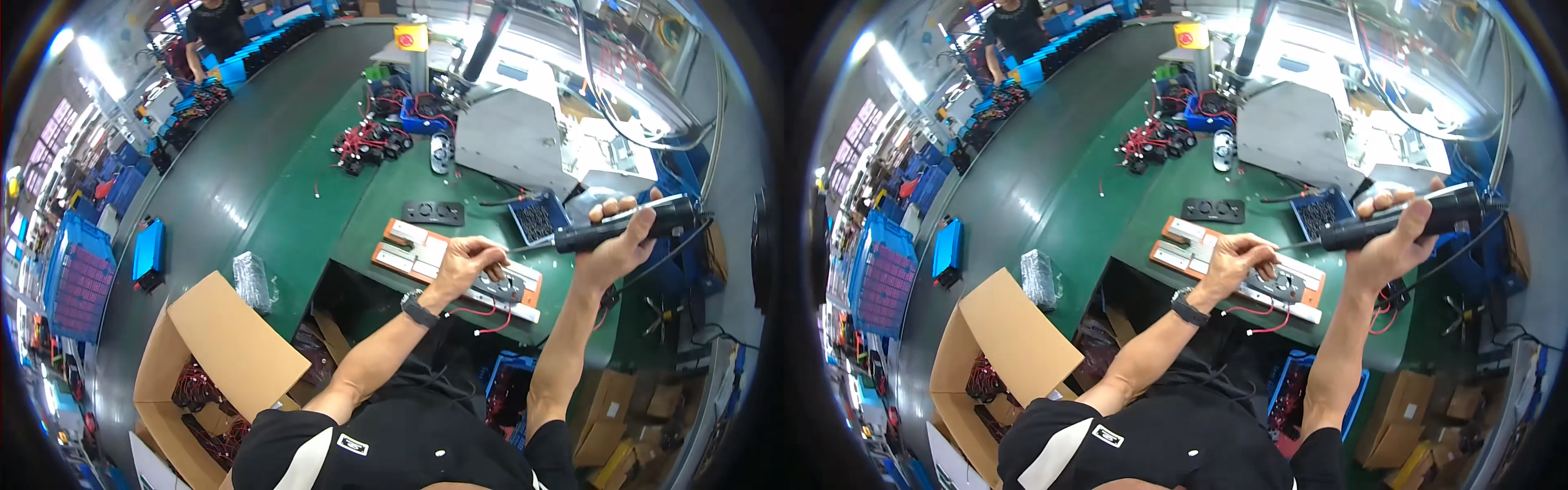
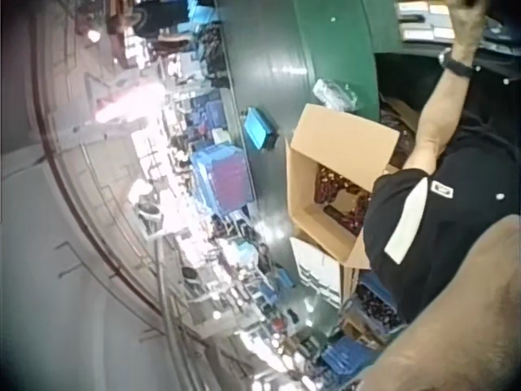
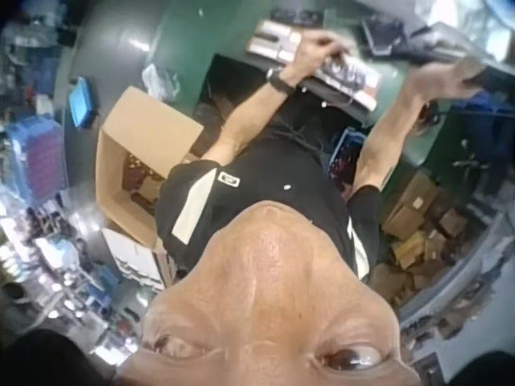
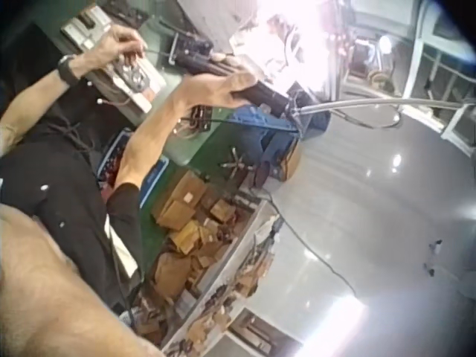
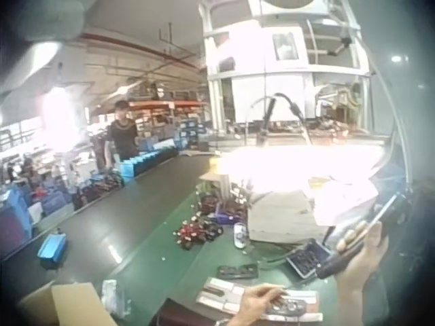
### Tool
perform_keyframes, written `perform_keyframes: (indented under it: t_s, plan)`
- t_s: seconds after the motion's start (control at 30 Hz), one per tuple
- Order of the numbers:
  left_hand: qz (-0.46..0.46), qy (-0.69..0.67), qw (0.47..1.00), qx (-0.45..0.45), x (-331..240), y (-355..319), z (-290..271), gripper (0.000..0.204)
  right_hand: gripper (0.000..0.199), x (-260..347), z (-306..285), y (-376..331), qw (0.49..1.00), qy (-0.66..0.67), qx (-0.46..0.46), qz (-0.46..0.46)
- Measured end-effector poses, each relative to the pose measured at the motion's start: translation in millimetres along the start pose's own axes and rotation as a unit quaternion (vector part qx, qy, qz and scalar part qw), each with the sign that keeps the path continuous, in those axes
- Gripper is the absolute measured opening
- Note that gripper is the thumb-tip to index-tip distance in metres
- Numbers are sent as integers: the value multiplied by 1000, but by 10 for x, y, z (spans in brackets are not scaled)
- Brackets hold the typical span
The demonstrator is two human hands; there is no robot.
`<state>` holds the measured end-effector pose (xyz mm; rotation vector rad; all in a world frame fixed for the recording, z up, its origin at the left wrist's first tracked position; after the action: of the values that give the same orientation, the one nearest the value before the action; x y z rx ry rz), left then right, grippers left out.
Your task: Assembling cooling fan units by mounting them to a base and connecting wires using an electric screwdriver.
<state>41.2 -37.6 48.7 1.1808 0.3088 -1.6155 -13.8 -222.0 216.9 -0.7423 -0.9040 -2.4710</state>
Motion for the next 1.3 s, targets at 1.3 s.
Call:
perform_keyframes:
  t_s: [1.3]
  plan:
    - [122, 567, 759, 296, 275, -51, 111, 63, 81, -295, -464, -133, 961, -239, 113, -87]
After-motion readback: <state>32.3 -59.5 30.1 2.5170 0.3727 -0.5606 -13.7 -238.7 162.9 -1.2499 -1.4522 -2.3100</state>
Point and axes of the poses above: each hand's wrist, its own y-axis towards the middle knuckle, its own z-axis out of the palm, x = y × z, the point moved 4 cm from there along y, towards the middle knuckle, and after that the axes turned 7 degrees about z, right-handed, at the moved point
